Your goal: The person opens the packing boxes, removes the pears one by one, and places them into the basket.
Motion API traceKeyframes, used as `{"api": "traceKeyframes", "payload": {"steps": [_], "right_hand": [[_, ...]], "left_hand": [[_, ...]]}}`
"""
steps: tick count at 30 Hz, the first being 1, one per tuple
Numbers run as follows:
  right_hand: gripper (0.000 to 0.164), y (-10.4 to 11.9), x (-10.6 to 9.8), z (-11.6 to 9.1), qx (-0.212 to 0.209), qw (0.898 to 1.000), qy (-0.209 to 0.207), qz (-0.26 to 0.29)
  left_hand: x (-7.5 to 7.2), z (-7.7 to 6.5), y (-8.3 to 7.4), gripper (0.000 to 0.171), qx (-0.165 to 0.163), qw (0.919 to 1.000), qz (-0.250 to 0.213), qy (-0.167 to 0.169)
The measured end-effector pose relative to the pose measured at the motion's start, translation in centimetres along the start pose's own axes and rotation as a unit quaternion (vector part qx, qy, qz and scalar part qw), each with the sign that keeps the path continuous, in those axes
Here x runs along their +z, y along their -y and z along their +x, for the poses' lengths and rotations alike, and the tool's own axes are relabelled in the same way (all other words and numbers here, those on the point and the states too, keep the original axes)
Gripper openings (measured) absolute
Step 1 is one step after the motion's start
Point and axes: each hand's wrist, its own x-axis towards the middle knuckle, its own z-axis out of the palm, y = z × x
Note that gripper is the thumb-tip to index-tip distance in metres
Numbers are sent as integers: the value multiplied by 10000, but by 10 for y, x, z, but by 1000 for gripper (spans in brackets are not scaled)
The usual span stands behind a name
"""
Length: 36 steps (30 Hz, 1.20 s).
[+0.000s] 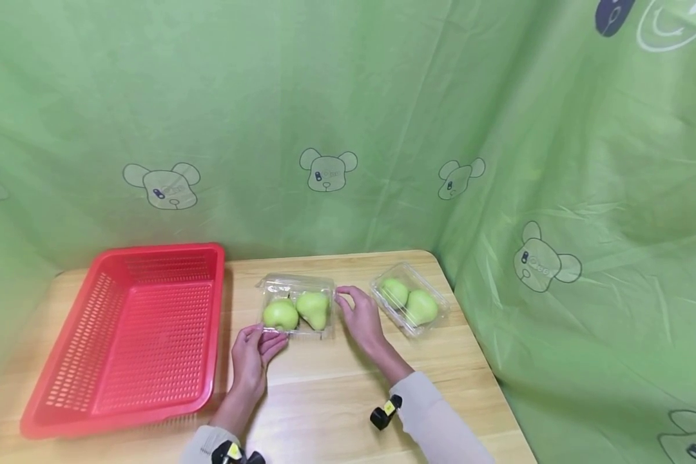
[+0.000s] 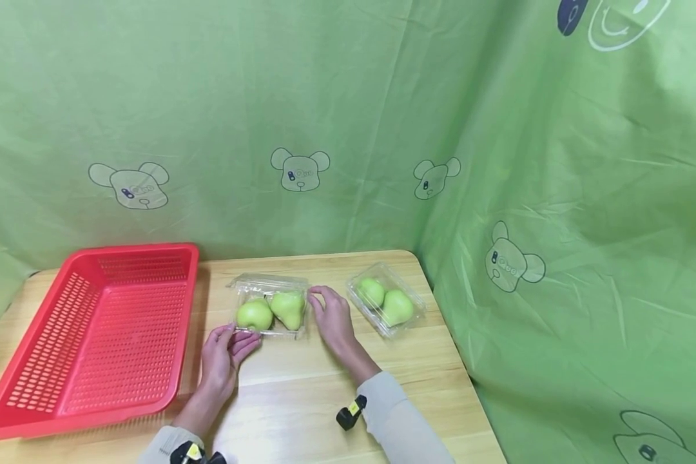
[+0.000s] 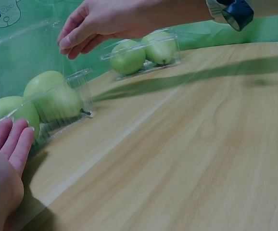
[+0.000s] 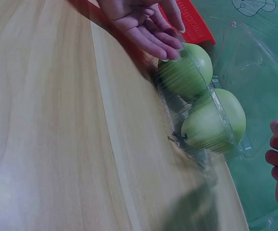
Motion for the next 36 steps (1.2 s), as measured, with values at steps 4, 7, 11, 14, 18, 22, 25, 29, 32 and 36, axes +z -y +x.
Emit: {"api": "traceKeyframes", "payload": {"steps": [4, 7, 11, 14, 18, 22, 25, 29, 32, 36], "right_hand": [[21, 0, 2, 3, 103, 9999, -24, 6], [23, 0, 4, 8, 189, 9998, -97, 67], [21, 0, 4, 16, 304, 9991, -208, 190], [18, 0, 4, 22, 367, 9988, -216, 261], [17, 0, 5, 29, 492, 9977, -183, 430], [18, 0, 6, 38, 620, 9965, -204, 529], [18, -1, 7, 43, 687, 9956, -226, 593], [19, -2, 10, 49, 799, 9931, -285, 807], [18, -1, 15, 55, 943, 9901, -380, 967], [18, -1, 22, 62, 1069, 9883, -499, 969]], "left_hand": [[-4, -1, 0, 24, -22, 10000, -70, -38], [-6, -2, 0, 26, -37, 10000, -40, -53], [-7, -3, -2, 29, -97, 9999, 33, -128], [-8, -2, -3, 31, -160, 9996, -8, -232], [-9, -2, -6, 31, -277, 9990, -142, -310], [-10, -2, -8, 27, -420, 9982, -268, -320], [-10, -2, -8, 23, -520, 9979, -268, -296], [-11, -3, -6, 20, -571, 9979, -186, -236], [-11, -3, -6, 18, -524, 9982, -193, -220], [-11, -3, -7, 17, -487, 9984, -198, -207]]}}
